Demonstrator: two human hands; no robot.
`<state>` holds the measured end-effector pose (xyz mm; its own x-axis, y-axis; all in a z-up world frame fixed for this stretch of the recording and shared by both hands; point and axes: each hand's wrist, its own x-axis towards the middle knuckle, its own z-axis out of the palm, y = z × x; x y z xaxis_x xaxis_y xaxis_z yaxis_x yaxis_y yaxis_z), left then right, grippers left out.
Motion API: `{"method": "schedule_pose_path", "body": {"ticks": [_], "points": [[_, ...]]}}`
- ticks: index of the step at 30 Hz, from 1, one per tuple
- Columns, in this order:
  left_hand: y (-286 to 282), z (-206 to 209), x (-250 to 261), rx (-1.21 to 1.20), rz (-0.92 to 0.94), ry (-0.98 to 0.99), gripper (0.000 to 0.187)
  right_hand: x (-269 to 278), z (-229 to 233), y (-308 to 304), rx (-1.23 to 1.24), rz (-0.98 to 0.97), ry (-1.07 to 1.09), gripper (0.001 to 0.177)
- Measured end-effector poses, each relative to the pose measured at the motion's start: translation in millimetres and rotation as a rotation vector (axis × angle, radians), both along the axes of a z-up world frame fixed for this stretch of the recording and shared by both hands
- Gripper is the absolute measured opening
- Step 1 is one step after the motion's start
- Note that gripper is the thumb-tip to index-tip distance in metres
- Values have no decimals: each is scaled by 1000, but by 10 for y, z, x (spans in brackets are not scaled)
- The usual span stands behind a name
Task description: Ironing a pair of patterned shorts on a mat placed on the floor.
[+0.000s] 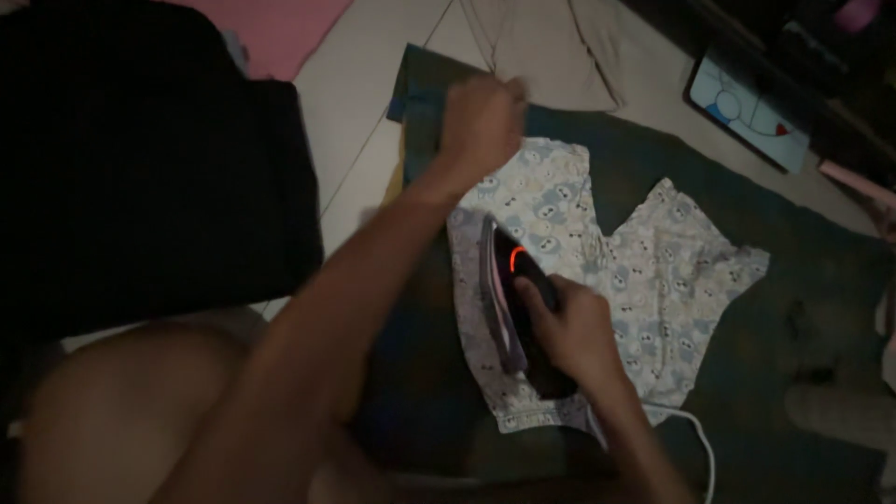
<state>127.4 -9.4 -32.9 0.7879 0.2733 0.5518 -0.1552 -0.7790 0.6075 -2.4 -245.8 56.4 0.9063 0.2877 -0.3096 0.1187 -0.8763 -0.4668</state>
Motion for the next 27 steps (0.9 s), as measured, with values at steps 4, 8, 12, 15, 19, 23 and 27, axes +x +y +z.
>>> {"method": "schedule_pose_path", "body": {"ticks": [4,8,12,15,19,23,27], "points": [[-435,49,689,122,-330,147,21,173,82,-70,-16,-53,-117,58],[-726,131,972,313,-479,602,35,620,21,-149,-33,-158,-155,61],[-785,-29,969,189,-328,619,16,654,-157,-238,-54,-90,-268,60],[-634,-48,714,73,-303,512,13,300,-124,-276,-45,-60,-182,57],[-334,409,14,-79,-160,68,28,-388,166,-160,-75,37,-99,48],[-133,852,-1086,-164,16,15,22,-307,132,-105,-158,89,-193,49],[-204,48,-1730,-295,-125,605,64,261,14,-31,-40,33,-281,57]]}}
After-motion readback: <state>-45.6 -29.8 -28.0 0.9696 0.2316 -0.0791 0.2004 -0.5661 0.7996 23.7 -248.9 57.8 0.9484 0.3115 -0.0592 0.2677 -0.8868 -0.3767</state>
